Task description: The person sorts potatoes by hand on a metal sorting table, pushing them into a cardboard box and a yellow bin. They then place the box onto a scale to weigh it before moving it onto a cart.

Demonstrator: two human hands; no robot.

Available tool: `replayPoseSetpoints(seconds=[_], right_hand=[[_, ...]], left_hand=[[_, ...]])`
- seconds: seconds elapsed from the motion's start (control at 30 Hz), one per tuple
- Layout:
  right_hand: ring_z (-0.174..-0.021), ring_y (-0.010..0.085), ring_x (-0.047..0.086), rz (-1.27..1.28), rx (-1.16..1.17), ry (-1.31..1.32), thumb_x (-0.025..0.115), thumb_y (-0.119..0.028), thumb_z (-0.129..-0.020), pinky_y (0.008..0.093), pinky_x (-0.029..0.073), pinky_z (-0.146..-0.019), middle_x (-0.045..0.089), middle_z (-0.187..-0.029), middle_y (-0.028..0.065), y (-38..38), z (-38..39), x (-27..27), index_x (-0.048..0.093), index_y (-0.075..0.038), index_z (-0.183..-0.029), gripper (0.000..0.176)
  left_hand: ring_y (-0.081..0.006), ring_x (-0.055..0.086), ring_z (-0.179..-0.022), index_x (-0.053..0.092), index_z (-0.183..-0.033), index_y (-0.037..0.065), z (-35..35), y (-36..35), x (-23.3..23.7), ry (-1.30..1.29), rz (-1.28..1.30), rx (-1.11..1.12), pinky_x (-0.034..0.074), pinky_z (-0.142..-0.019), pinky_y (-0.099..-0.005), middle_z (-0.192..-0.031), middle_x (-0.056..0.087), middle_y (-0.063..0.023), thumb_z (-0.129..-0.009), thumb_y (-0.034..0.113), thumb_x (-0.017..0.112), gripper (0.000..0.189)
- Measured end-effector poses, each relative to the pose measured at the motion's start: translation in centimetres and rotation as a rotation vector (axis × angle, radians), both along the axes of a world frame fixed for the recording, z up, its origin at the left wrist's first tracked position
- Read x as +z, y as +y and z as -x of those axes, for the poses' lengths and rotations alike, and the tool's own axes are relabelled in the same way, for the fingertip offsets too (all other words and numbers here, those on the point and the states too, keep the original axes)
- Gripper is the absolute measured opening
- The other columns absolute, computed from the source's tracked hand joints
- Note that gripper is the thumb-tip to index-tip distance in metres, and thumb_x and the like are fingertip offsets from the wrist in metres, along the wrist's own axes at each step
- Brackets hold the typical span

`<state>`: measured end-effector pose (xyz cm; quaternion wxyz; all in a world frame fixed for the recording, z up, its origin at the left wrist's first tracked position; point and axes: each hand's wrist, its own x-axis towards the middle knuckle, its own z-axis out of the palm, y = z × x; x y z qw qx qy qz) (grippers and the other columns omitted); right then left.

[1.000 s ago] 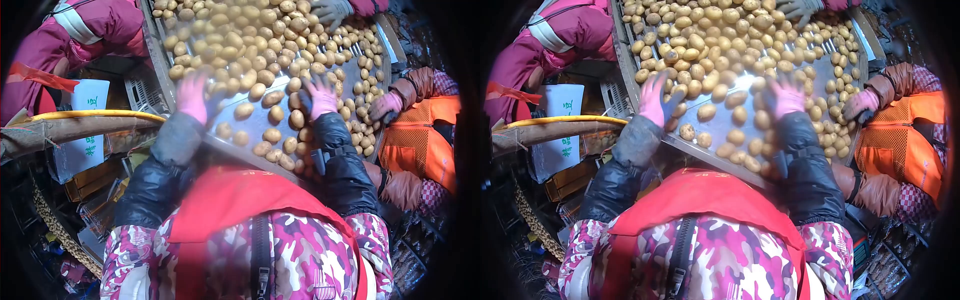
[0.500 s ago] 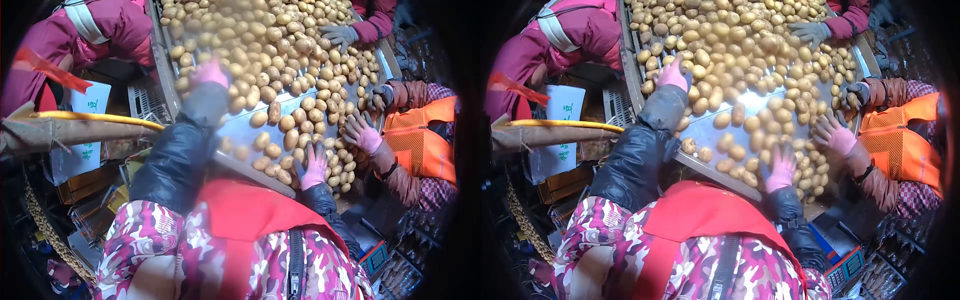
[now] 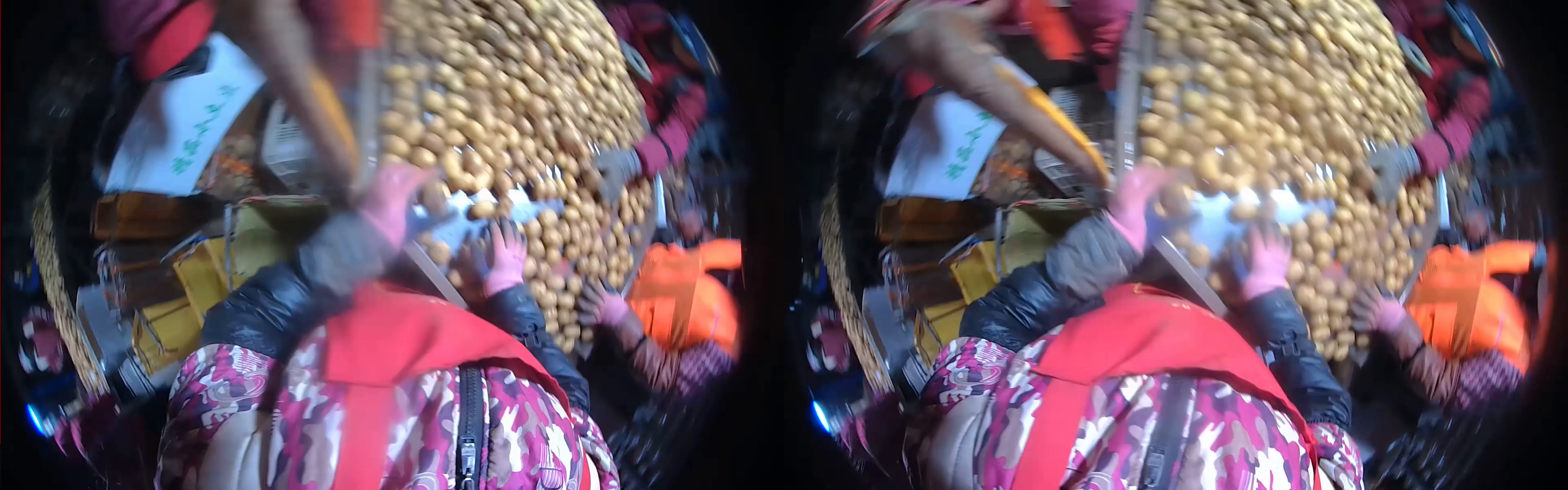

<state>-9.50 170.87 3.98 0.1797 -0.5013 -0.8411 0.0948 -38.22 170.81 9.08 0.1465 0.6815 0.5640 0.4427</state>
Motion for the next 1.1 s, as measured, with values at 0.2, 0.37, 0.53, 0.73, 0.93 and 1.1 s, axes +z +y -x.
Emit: replayPoseSetpoints(seconds=[0.2,0.37,0.53,0.73,0.93,1.1], right_hand=[[-0.146,0.0435,0.037,0.101,0.045,-0.194,0.070,-0.042,-0.089,0.0649,0.021,-0.120,0.046,-0.153,0.0230,1.8,-0.6,-3.8,0.052,-0.007,-0.146,0.070],[-0.147,0.0427,0.037,0.080,0.062,-0.254,0.066,-0.043,-0.093,0.0604,0.022,-0.122,0.044,-0.155,0.0229,2.9,-0.9,-3.7,0.048,-0.008,-0.151,0.070],[-0.142,0.0425,0.041,0.034,0.086,-0.212,0.069,-0.038,-0.091,0.0582,0.027,-0.119,0.047,-0.151,0.0213,2.8,-1.1,-3.2,0.052,-0.006,-0.146,0.066],[-0.142,0.0421,0.042,-0.012,0.109,-0.208,0.071,-0.037,-0.090,0.0558,0.030,-0.118,0.048,-0.151,0.0205,2.4,-2.0,-3.9,0.055,-0.006,-0.144,0.065],[-0.143,0.0441,0.041,0.023,0.089,-0.260,0.070,-0.039,-0.092,0.0563,0.030,-0.118,0.047,-0.153,0.0223,1.9,-1.8,-3.2,0.056,-0.008,-0.144,0.063],[-0.145,0.0432,0.038,0.057,0.061,-0.268,0.069,-0.043,-0.092,0.0591,0.025,-0.120,0.046,-0.153,0.0205,1.9,-1.9,-3.8,0.055,-0.009,-0.145,0.065]], left_hand=[[-0.0297,0.066,-0.101,0.075,-0.112,0.009,8.4,-10.3,5.7,0.295,-0.180,0.135,0.054,-0.094,-0.0455,-0.106,0.071,-0.0083,-0.081,0.020,0.078,0.033],[-0.0301,0.067,-0.096,0.067,-0.121,0.001,15.8,-15.0,8.7,0.195,-0.249,0.805,0.054,-0.090,-0.0421,-0.107,0.069,-0.0135,-0.076,0.021,0.091,0.055],[-0.0293,0.065,-0.108,0.060,-0.132,-0.003,20.2,-17.7,8.2,0.192,-0.410,1.109,0.051,-0.097,-0.0411,-0.121,0.065,-0.0177,-0.085,0.016,0.082,0.055],[-0.0295,0.064,-0.111,0.059,-0.135,-0.003,20.7,-17.8,5.8,0.169,-0.386,1.140,0.050,-0.099,-0.0413,-0.122,0.065,-0.0175,-0.086,0.015,0.080,0.057],[-0.0309,0.065,-0.112,0.060,-0.137,-0.002,20.4,-17.4,5.1,0.167,-0.373,1.131,0.050,-0.099,-0.0424,-0.123,0.065,-0.0177,-0.086,0.015,0.080,0.058],[-0.0326,0.065,-0.112,0.060,-0.138,-0.002,20.7,-17.6,4.9,0.152,-0.387,1.147,0.051,-0.099,-0.0424,-0.124,0.065,-0.0194,-0.086,0.014,0.079,0.058]])
